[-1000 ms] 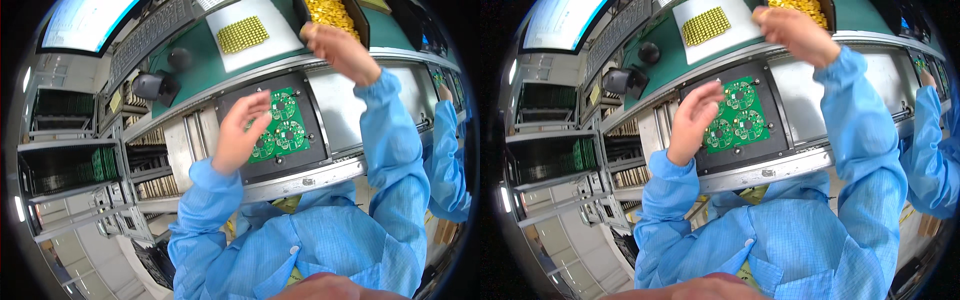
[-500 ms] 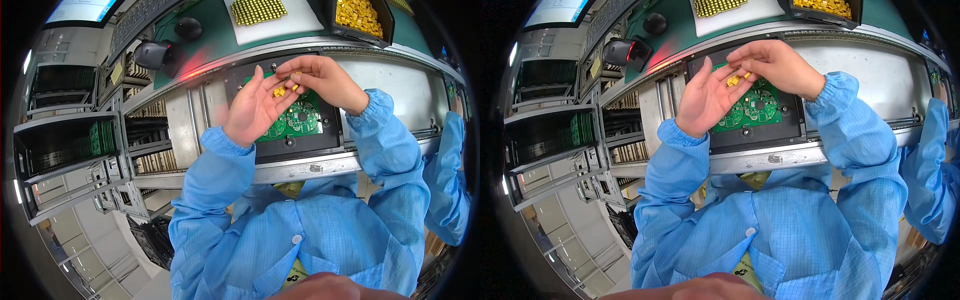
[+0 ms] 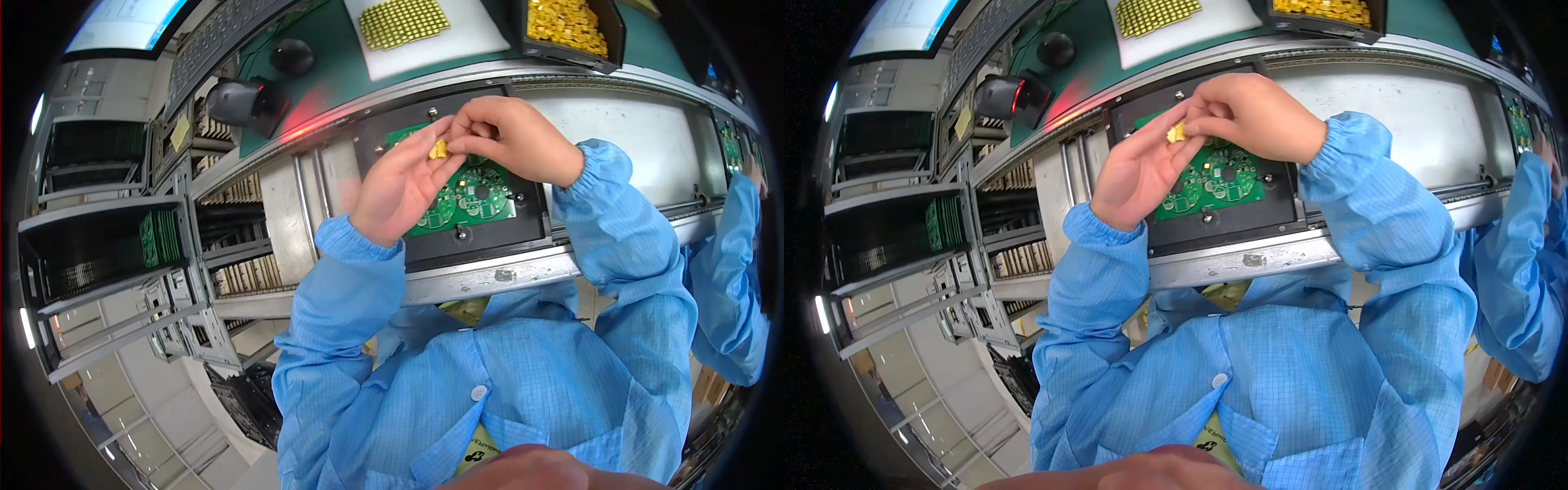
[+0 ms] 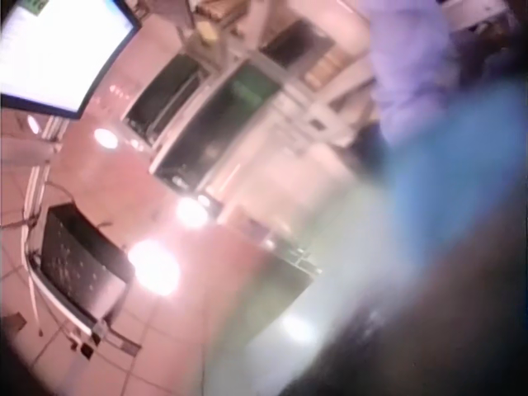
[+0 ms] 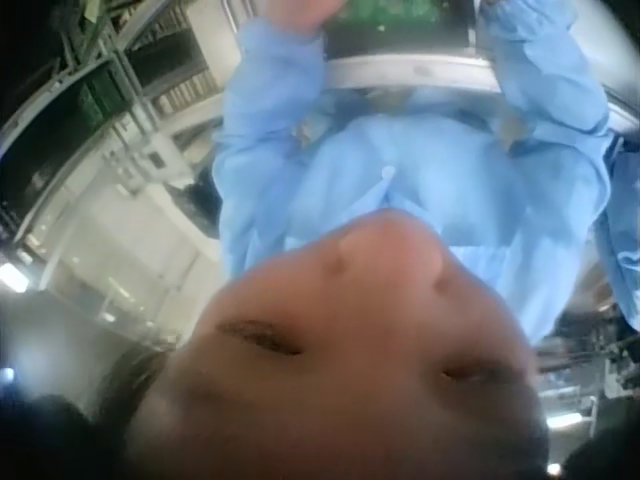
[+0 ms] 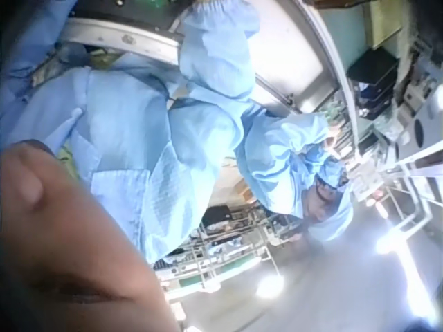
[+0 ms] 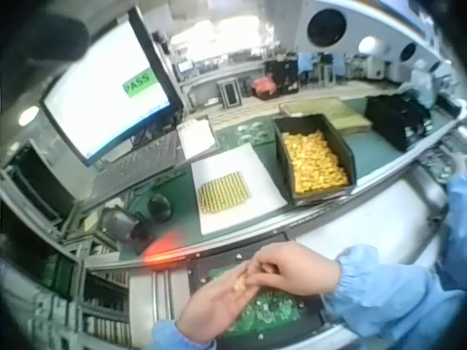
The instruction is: Assembling electronic components onto printed circuit boards at an industrial assembly station.
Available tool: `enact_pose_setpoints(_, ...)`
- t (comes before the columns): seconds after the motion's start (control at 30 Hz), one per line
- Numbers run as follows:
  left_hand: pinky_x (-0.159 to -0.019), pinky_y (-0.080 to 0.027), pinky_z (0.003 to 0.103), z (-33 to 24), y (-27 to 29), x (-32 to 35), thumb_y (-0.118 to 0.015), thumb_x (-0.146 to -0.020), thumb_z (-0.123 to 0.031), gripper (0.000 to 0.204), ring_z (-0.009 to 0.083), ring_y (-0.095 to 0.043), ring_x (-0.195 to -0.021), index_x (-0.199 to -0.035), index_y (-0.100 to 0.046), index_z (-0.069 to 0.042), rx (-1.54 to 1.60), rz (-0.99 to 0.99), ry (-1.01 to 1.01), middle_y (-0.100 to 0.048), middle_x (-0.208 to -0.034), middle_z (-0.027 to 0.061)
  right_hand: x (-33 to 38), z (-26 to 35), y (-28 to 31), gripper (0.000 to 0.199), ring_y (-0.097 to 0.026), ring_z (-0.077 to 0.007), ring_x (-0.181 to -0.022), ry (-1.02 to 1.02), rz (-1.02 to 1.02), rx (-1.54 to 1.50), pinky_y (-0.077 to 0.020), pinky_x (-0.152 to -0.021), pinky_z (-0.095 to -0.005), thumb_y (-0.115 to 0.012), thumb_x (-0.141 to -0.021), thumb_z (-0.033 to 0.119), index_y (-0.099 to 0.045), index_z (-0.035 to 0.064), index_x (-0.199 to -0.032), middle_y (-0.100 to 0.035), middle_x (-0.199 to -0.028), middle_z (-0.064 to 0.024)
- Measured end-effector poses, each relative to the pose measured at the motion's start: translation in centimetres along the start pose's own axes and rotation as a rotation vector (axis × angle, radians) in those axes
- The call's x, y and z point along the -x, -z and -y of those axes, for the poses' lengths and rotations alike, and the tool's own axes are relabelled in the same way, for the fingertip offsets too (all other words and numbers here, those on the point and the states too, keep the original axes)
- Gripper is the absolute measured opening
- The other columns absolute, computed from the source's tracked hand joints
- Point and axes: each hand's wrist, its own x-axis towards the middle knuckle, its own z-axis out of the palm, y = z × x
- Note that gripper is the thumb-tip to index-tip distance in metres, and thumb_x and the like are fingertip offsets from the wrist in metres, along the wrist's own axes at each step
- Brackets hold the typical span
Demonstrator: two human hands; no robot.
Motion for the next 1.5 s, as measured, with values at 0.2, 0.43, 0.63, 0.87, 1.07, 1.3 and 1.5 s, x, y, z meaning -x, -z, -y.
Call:
enact_pose_setpoints(0.2, -0.114, -0.049, 0.034, 0.1, -0.8, 1.0, -0.048, -0.11, -0.01, 0.039, 0.0251, -0.06, -0.13, -0.145, -0.046, 0.007, -0.166, -0.07, 0.02, -0.059, -0.139, 0.0211, -0.6, -5.1, 9.0, 0.038, -0.041, -0.0022, -0.072, -0.129, -0.553, -0.415, -0.0329, -0.062, -0.0217, -0.057, -0.106, 0.048, -0.064, 0.0108, -0.109, -0.047, -0.08, 0.0062)
enact_pose_setpoints(0.43, -0.096, -0.058, 0.028, 0.4, -0.5, 0.7, -0.048, -0.112, -0.025, 0.034, 0.0196, -0.068, -0.109, -0.133, -0.053, 0.001, -0.258, -0.095, 0.072, -0.065, -0.13, 0.0187, -3.9, -9.0, 12.6, 0.034, -0.071, -0.0384, -0.096, -0.309, -0.514, 0.771, -0.0559, -0.083, -0.0471, -0.071, -0.096, 0.036, -0.075, 0.0026, -0.105, -0.075, -0.102, -0.0198)
enact_pose_setpoints(0.63, -0.082, -0.058, 0.024, 0.2, 1.8, 0.3, -0.043, -0.114, -0.032, 0.043, 0.0162, -0.069, -0.096, -0.141, -0.05, 0.001, -0.159, 0.069, 0.054, -0.068, -0.117, 0.0128, -4.5, -13.1, 17.3, 0.026, -0.061, -0.0187, -0.066, -0.367, -0.272, 0.515, -0.0494, -0.061, -0.03, -0.059, -0.103, 0.028, -0.066, 0.0033, -0.103, -0.068, -0.083, -0.0059)
enact_pose_setpoints(0.87, -0.082, -0.058, 0.027, 0.1, 0.0, 0.4, -0.039, -0.114, -0.024, 0.04, 0.0183, -0.068, -0.096, -0.144, -0.046, 0.001, -0.215, -0.014, 0.034, -0.066, -0.126, 0.0173, -3.7, -8.4, 15.7, 0.028, -0.07, -0.0229, -0.078, -0.45, -0.578, -0.11, -0.0532, -0.068, -0.0346, -0.065, -0.098, 0.025, -0.074, -0.0012, -0.102, -0.074, -0.09, -0.0116)
enact_pose_setpoints(1.07, -0.092, -0.057, 0.029, 0.5, 0.1, 0.8, -0.047, -0.111, -0.017, 0.028, 0.0197, -0.068, -0.105, -0.133, -0.051, -0.001, -0.288, -0.091, -0.025, -0.062, -0.137, 0.0231, -4.4, -6.1, 12.9, 0.018, -0.071, -0.0399, -0.09, -0.271, -0.54, 0.695, -0.0558, -0.082, -0.0466, -0.071, -0.089, 0.021, -0.078, 0.0065, -0.098, -0.074, -0.092, -0.0222)
enact_pose_setpoints(1.3, -0.085, -0.052, 0.025, -0.6, 0.9, 0.5, -0.072, -0.098, -0.01, 0.02, 0.0103, -0.065, -0.096, -0.116, -0.073, -0.001, -0.65, -0.164, -0.218, -0.072, -0.108, 0.0042, -3.0, -5.6, 14.3, 0.037, -0.068, -0.0279, -0.077, -0.264, -0.521, 0.317, -0.0548, -0.074, -0.0423, -0.066, -0.1, 0.03, -0.072, -0.0053, -0.094, -0.073, -0.085, -0.0184)
enact_pose_setpoints(1.5, -0.067, -0.048, 0.028, -1.3, 1.5, -0.7, -0.078, -0.09, -0.008, 0.02, 0.0118, -0.06, -0.072, -0.109, -0.076, -0.005, -1.239, -0.184, -0.423, -0.071, -0.09, 0.0032, 2.0, -3.8, 9.8, 0.019, -0.039, -0.0037, -0.066, -0.319, -0.239, -1.036, -0.0267, -0.051, -0.0173, -0.058, -0.108, 0.021, -0.065, 0.0046, -0.115, -0.048, -0.081, 0.0057)
